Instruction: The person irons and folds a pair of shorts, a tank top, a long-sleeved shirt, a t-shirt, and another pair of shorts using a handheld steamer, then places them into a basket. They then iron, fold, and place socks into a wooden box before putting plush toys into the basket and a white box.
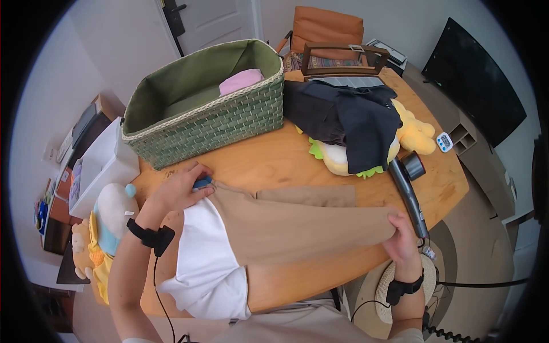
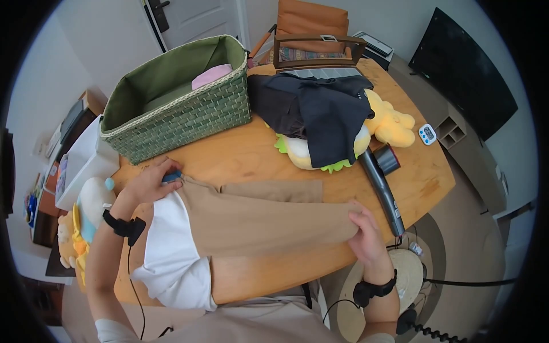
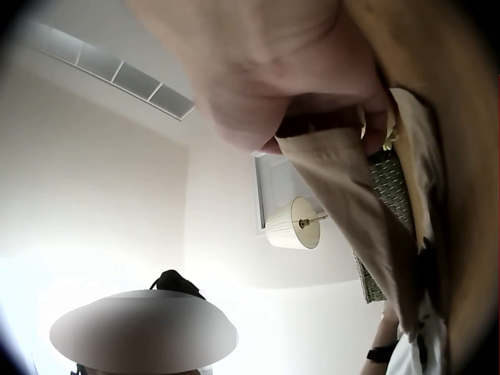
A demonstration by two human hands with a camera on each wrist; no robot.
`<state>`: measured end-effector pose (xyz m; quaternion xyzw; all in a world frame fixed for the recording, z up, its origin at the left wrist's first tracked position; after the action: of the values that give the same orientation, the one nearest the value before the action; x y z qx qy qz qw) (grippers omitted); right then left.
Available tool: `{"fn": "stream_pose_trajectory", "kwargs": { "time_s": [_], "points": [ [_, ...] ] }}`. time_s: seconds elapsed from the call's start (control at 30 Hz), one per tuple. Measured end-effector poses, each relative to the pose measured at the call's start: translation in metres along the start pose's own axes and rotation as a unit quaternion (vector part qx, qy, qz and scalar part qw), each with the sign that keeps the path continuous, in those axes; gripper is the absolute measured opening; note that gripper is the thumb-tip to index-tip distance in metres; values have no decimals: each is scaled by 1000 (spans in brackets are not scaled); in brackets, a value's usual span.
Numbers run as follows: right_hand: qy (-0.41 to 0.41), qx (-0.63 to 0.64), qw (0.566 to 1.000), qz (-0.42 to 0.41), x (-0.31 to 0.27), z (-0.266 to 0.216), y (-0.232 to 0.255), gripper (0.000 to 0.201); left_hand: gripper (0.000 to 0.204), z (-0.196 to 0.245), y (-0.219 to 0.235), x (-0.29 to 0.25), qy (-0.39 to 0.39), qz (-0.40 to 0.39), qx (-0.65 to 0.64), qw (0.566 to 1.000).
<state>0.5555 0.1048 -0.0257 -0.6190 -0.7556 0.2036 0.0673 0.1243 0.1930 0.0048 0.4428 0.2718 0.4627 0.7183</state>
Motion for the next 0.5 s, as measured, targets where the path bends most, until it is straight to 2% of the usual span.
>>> {"fn": "stream_pose_trajectory", "kwargs": {
  "time_s": [0.03,0.13,0.17,0.2,0.23,0.27,0.33,0.37,0.43,0.47,0.5],
  "points": [
    [36,15,998,39,0,-10,2,17,29,0,0,-1,0,0,-1,1000],
    [29,1,997,68,5,-11,7,16,28,-9,-6,-8,32,-13,-74,997],
    [29,2,997,67,10,-9,9,16,26,-17,0,-12,57,27,-83,995],
    [46,-179,980,74,16,-9,13,16,25,-25,7,-16,80,67,-90,990],
    [62,-354,930,80,20,-12,12,16,25,-30,10,-18,79,67,-88,991],
    [63,-354,930,81,23,-11,10,16,27,-34,15,-21,65,86,-110,988],
    [74,-483,869,73,29,-13,-4,17,29,-32,21,-24,52,105,-134,984],
    [74,-484,869,73,32,-14,-8,17,30,-31,22,-29,78,102,-154,980],
    [137,-638,750,110,34,-29,-23,18,31,-25,32,-35,105,101,-173,974],
    [140,-636,751,109,37,-29,-26,18,31,-26,30,-37,139,45,-125,981],
    [79,-708,690,128,43,-22,-21,19,30,-28,26,-40,173,-12,-77,982]
  ]
}}
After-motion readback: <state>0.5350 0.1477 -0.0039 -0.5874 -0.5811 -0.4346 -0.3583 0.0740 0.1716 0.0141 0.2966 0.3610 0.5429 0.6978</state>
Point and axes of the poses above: each hand's wrist, its own x-axis towards the middle knuckle, its own y-axis out of the back of the hand, z = x × y, the point moved 10 cm from there along x, towards the middle knuckle, and after that the axes turned 5 degrees about -x, right-handed, at the moved point
